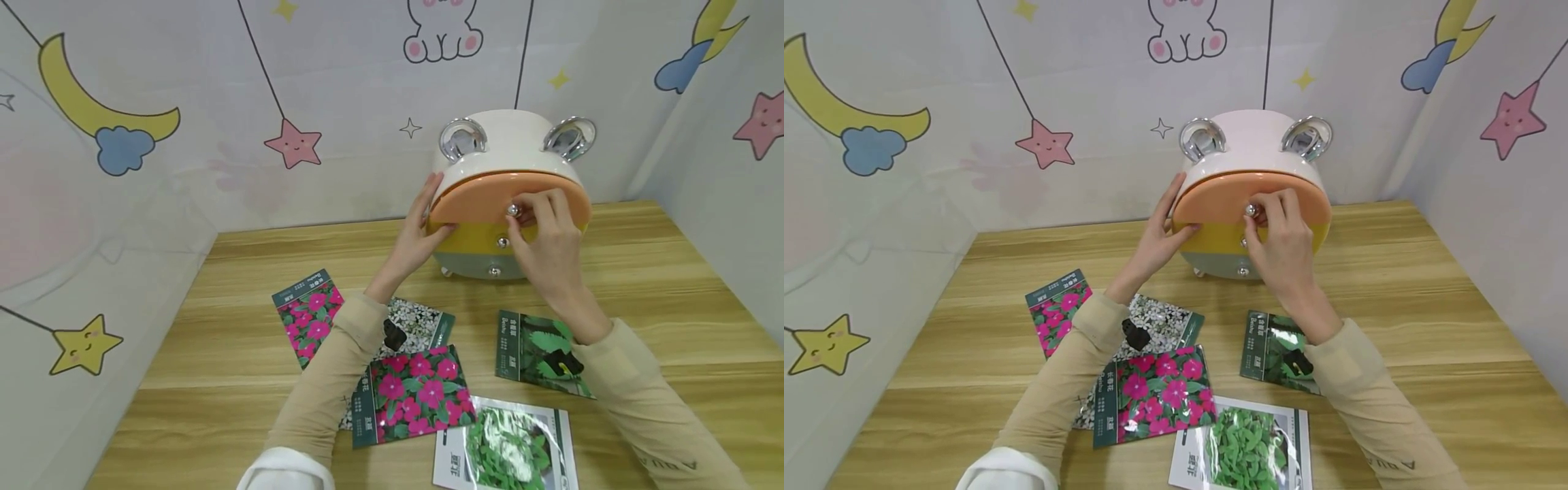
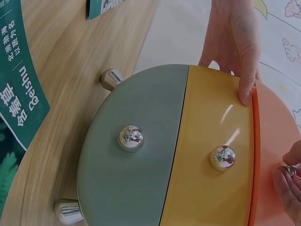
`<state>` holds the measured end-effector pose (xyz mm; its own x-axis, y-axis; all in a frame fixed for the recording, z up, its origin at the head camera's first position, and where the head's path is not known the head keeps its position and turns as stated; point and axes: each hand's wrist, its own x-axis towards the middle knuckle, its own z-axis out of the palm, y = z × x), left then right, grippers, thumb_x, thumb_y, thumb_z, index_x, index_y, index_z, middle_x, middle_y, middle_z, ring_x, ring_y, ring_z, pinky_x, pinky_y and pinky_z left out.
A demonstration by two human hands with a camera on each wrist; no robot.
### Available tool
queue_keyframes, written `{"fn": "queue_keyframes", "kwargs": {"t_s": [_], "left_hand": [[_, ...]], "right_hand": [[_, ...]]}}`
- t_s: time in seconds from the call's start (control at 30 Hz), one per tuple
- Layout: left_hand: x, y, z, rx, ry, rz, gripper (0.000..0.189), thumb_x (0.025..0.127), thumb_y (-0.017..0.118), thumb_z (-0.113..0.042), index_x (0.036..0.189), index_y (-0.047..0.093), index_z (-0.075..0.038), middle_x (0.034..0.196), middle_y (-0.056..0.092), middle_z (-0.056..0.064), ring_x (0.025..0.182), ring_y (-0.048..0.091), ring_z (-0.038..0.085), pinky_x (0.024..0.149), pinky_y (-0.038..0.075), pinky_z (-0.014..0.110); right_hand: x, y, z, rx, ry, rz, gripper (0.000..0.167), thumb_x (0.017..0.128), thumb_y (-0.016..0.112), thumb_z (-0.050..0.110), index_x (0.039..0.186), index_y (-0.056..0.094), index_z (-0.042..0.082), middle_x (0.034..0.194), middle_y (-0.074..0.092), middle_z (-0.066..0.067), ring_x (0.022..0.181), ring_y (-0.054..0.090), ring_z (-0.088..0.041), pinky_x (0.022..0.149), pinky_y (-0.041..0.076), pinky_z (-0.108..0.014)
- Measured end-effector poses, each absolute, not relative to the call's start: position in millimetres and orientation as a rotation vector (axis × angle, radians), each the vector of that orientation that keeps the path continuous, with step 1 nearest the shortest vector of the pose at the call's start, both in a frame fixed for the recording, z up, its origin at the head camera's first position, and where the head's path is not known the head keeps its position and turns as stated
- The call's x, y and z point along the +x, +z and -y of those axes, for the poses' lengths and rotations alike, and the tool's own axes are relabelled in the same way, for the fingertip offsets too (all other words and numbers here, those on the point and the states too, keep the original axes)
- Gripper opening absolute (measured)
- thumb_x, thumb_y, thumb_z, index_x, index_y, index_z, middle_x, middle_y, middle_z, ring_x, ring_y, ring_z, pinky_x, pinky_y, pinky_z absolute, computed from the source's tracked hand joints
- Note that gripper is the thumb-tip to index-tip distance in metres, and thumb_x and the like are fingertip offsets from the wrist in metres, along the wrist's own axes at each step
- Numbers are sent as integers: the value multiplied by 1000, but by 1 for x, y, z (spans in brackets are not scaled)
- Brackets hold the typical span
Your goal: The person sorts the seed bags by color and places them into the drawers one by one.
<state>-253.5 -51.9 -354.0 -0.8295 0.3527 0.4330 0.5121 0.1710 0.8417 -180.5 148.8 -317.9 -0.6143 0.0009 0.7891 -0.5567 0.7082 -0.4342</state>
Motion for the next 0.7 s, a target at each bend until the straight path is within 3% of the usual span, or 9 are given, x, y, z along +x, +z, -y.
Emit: {"fn": "queue_keyframes", "kwargs": {"t_s": [0.43, 0.7], "left_hand": [[-254, -354, 51, -854, -1783, 2278, 80, 90, 63, -5, 155, 20, -25, 164, 9, 0, 151, 11, 13, 118, 26, 53], [-253, -354, 51, -899, -1796, 2250, 80, 90, 61, -1, 155, 18, -20, 164, 8, 4, 150, 14, 16, 111, 38, 50]], "right_hand": [[-172, -317, -149, 426, 877, 2078, 21, 84, 66, -4, 105, 62, -5, 96, 53, -19, 78, 63, -25, 74, 40, 0], [-167, -317, -151, 446, 809, 2106, 20, 85, 65, -3, 105, 60, -6, 97, 52, -20, 77, 63, -24, 73, 40, 0]]}}
